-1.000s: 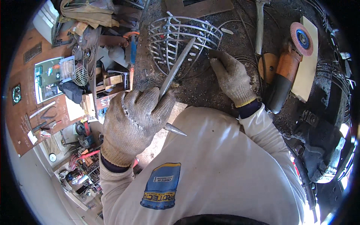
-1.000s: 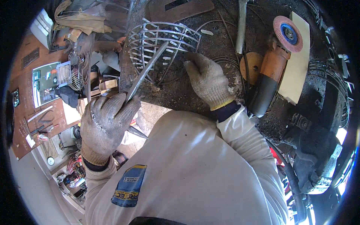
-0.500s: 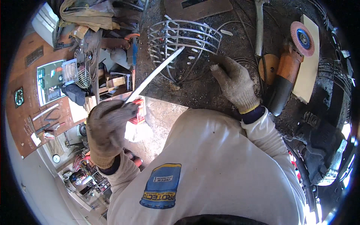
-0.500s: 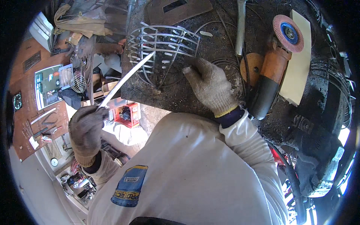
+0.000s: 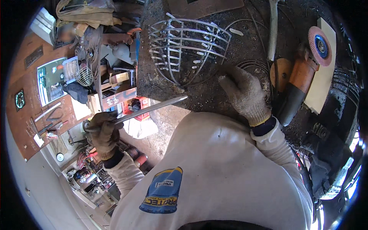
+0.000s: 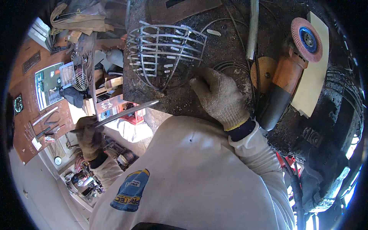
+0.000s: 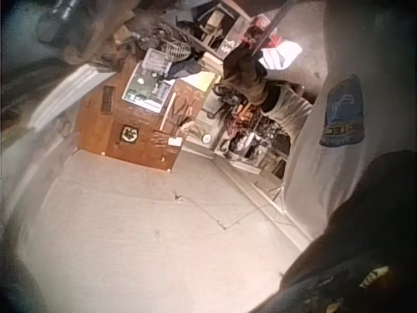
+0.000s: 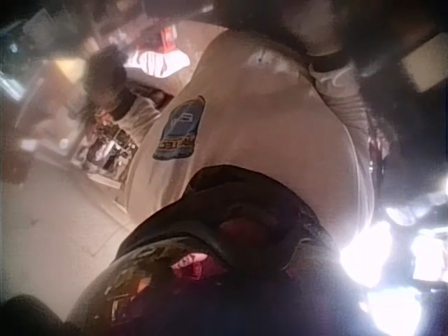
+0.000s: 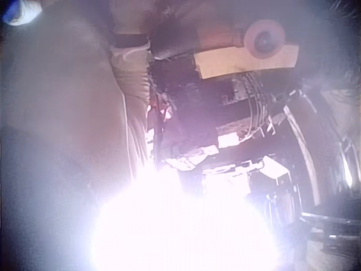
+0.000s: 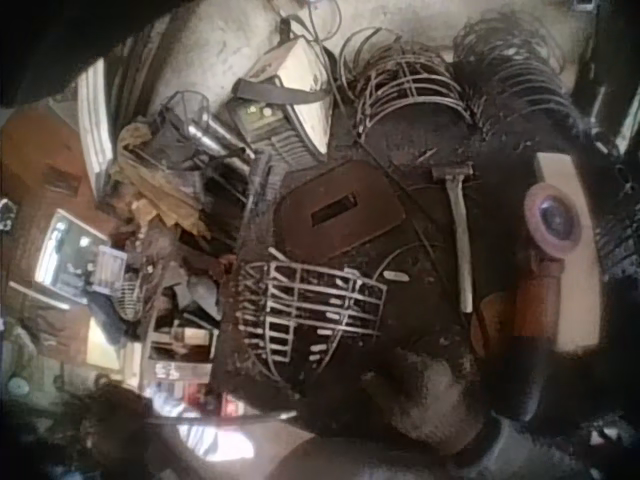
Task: The person assembles and welds a wire metal guard, using a hammer to fit a metal bar into place and then welding the joints.
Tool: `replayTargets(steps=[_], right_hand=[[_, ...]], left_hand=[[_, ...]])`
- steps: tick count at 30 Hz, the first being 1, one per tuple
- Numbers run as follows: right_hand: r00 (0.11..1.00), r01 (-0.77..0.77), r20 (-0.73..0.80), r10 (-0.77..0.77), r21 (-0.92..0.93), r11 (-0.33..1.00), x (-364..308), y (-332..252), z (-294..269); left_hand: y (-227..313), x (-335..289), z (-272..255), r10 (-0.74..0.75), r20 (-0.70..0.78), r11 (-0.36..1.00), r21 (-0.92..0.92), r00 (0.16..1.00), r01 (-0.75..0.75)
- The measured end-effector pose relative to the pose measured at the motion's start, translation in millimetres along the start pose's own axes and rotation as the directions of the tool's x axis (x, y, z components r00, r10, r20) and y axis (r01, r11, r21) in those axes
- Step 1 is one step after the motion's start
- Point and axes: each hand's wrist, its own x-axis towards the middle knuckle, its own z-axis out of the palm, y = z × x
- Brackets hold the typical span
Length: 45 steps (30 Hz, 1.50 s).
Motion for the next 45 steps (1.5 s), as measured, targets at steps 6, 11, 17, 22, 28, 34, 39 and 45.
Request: replayTargets(steps=[6,11,17,22,28,34,39,45], right_hand=[[1.000,0.019,-0.003,-0.020,-0.069,0.997,0.3,-5.1,-8.1],[0.999,-0.046,0.018,0.049,-0.136,0.990,0.5,-1.0,-13.0],[0.998,0.013,-0.051,-0.023,-0.181,0.983,0.5,10.1,-8.3],[1.000,-0.007,-0.017,0.002,-0.271,0.963,2.4,12.9,-7.0],[0.999,-0.023,-0.045,0.013,-0.213,0.977,4.5,7.8,-6.0],[0.995,-0.099,-0.010,0.099,-0.201,0.975,6.8,-0.3,-9.7],[0.999,-0.040,0.001,0.042,-0.214,0.976,5.3,5.0,-9.5],[0.997,-0.054,0.039,0.065,-0.231,0.972,5.8,5.7,-5.7]], left_hand=[[-61.3,-3.0,26.7,-0.240,0.124,0.971,0.017,0.963,0.240],[-100.9,-7.8,62.6,-0.071,0.253,0.922,0.385,0.965,-0.034],[-129.9,-20.2,80.0,-0.193,0.238,0.968,0.207,0.952,0.144],[-112.6,-13.5,103.0,-0.632,0.213,0.655,-0.367,0.745,0.661],[-106.0,0.7,111.4,-0.546,0.077,0.829,-0.095,0.835,0.551],[-85.6,-2.1,106.0,-0.569,0.042,0.787,-0.261,0.821,0.559],[-77.6,24.4,59.4,-0.411,-0.273,0.795,-0.574,0.870,0.195],[-74.6,130.2,12.9,-0.386,-0.337,0.773,-0.626,0.859,0.102]])
